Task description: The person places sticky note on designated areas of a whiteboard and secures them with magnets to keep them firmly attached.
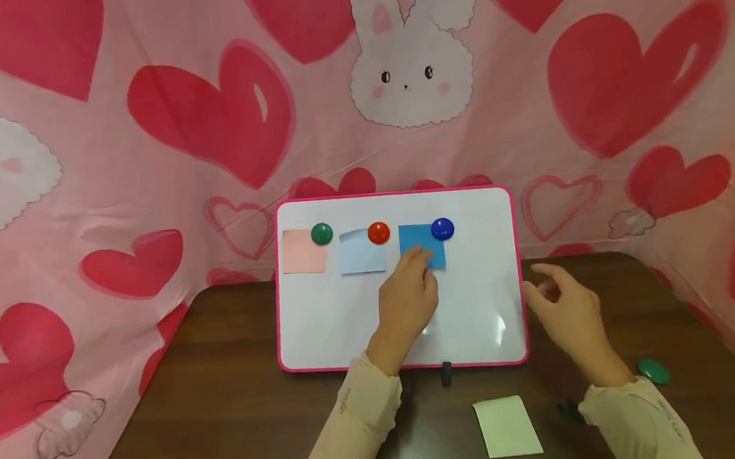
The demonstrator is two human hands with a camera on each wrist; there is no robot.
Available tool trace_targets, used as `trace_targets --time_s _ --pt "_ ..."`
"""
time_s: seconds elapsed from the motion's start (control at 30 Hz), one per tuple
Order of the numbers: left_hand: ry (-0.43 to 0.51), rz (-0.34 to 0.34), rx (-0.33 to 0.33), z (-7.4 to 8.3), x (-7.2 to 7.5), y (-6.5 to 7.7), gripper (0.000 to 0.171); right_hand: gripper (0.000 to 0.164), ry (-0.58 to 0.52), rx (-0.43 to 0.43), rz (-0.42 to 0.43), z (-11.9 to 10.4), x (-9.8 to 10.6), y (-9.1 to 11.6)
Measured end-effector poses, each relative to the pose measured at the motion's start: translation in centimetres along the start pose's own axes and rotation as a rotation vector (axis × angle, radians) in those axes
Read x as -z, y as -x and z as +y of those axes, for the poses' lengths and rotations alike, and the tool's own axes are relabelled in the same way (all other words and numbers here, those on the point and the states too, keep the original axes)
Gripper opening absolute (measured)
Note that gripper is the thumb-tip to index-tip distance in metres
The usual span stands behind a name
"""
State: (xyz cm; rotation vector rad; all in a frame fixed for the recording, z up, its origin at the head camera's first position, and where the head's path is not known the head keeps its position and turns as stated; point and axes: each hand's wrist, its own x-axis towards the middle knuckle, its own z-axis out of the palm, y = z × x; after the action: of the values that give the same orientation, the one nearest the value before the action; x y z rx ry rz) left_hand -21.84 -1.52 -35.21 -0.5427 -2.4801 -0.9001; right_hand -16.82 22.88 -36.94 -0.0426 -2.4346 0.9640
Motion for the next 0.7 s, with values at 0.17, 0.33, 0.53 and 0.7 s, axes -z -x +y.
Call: trace_targets --time_s 0.17,0.33,0.53,0.7 --pt "-0.086 -0.279 -0.055 1.8 0.5 2.4 0.029 0.038 0.077 -0.067 -0.017 3.9 2.4 2.5" --pt "-0.185 -0.572 -0.19 3.7 -0.3 5.0 0.024 0.038 0.113 -0.156 -0.05 7.0 4.5 4.4" --pt "-0.308 -0.787 -0.313 5.2 -1.7 7.5 0.012 0.039 0.142 -0.212 -0.058 9.3 6.0 6.0" --pt "-0.418 -0.823 -0.299 5.6 -2.8 8.7 0.025 0.038 0.14 -0.232 -0.053 10.6 6.8 7.0"
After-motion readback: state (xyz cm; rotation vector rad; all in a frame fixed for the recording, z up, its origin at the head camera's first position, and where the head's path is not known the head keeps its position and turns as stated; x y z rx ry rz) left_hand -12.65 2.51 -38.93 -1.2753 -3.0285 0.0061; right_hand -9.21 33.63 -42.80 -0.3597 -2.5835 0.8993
